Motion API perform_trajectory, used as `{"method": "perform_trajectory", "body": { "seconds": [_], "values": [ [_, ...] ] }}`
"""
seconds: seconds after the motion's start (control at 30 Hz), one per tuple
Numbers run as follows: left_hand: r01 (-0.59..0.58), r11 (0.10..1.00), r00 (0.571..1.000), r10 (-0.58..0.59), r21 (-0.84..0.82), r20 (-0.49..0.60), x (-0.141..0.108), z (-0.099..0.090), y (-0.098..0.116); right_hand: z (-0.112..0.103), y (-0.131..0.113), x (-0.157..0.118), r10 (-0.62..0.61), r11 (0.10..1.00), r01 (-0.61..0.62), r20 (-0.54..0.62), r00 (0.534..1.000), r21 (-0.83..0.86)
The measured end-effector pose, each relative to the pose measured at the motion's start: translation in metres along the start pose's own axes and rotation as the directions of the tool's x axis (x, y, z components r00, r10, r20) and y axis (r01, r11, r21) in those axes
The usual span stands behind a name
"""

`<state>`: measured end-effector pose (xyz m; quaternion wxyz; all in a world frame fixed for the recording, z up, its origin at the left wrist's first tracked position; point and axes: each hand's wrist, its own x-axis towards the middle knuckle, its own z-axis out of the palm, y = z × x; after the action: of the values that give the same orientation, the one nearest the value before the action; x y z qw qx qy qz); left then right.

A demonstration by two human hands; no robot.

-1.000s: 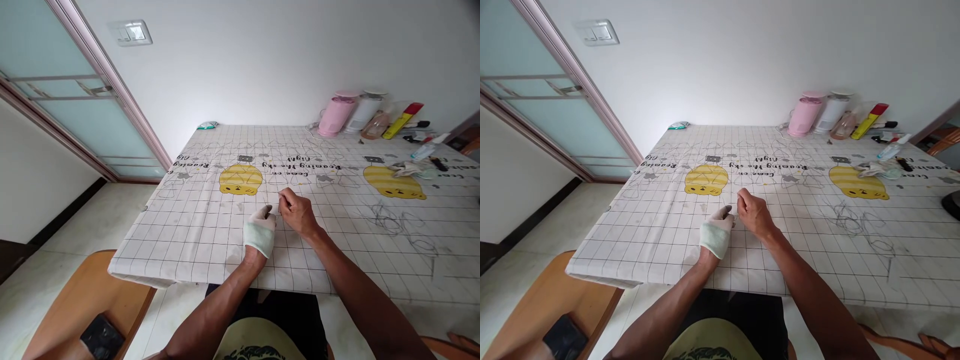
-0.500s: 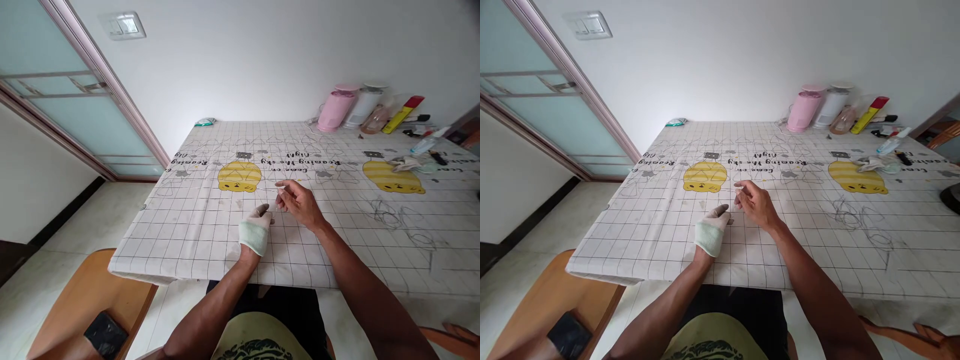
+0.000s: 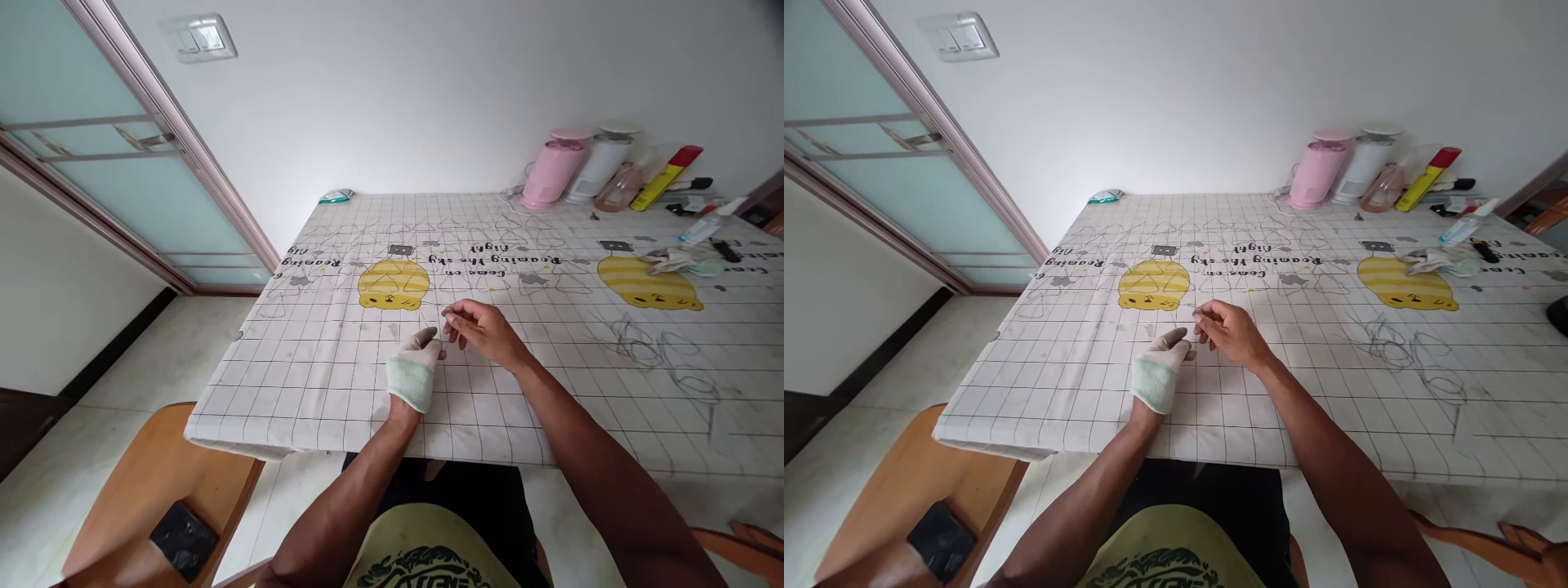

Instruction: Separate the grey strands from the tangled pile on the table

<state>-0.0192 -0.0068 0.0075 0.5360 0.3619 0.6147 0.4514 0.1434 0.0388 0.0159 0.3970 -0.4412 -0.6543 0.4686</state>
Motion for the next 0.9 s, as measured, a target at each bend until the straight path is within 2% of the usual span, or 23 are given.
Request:
{"method": "perform_trajectory", "body": {
  "seconds": [0.4, 0.53, 0.63, 0.73, 0.9],
  "values": [
    [-0.006, 1.000, 1.000, 0.006, -0.001, 0.014, 0.001, -0.003, -0.004, 0.000, -0.002, -0.001, -0.031, 0.999, 0.031, -0.019, 0.999, -0.018],
    [-0.009, 1.000, 1.000, 0.009, -0.001, 0.027, -0.007, -0.011, 0.000, 0.000, -0.004, -0.002, -0.069, 0.998, 0.069, 0.009, 0.998, -0.007],
    [-0.021, 1.000, 0.999, 0.020, 0.019, 0.038, -0.020, -0.030, 0.004, 0.001, -0.005, -0.001, -0.088, 0.996, 0.087, 0.042, 0.995, 0.024],
    [-0.051, 0.997, 0.999, 0.051, 0.058, -0.007, -0.032, -0.061, 0.003, 0.006, -0.010, 0.003, -0.068, 0.996, 0.062, 0.113, 0.991, 0.056],
    [-0.095, 0.993, 0.991, 0.101, 0.070, -0.086, -0.039, -0.108, -0.002, 0.028, -0.030, 0.017, -0.043, 0.994, 0.017, 0.256, 0.966, 0.105]
  ]
}}
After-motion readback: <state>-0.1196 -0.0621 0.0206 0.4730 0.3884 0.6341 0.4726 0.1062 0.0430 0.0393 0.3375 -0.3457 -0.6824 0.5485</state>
